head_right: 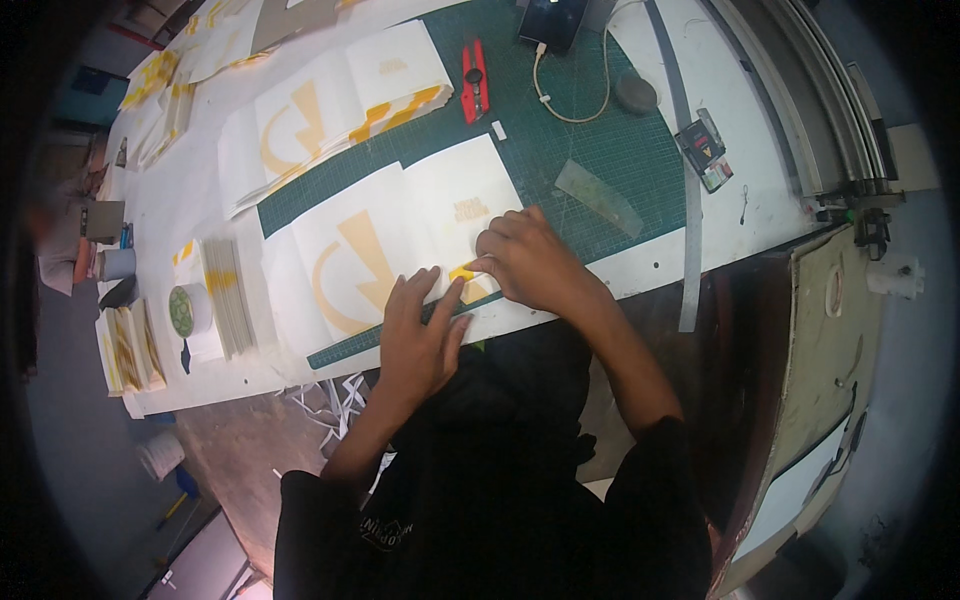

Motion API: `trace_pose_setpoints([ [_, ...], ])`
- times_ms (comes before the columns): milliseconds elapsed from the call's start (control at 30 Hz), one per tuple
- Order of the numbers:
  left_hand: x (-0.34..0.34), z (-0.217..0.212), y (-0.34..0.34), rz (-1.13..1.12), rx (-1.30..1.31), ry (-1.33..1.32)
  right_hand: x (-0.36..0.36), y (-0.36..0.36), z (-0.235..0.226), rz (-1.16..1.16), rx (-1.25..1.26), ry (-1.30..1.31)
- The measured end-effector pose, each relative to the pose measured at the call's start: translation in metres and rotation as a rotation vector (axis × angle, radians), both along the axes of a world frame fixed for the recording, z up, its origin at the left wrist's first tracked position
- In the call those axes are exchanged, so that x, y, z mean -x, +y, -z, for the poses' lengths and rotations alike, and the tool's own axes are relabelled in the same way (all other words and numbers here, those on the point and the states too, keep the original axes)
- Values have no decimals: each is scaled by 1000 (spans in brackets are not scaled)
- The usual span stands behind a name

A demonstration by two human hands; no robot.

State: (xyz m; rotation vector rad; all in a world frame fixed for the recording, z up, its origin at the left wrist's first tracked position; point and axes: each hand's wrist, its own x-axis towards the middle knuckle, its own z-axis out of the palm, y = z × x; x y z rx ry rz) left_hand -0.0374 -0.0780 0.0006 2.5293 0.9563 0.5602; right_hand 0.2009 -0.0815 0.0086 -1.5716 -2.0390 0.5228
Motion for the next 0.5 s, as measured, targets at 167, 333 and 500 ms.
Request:
trace_pose_setpoints([
  [167,-11,7,-18,-89,-11,3,2,-3,0,32,-38,20],
  [333,-14,9,-22,-110,-22,11,2,-4,5,45,-59,31],
  [500,-14,11,-23,-110,-40,25,-2,-6,8,117,-82,7],
])
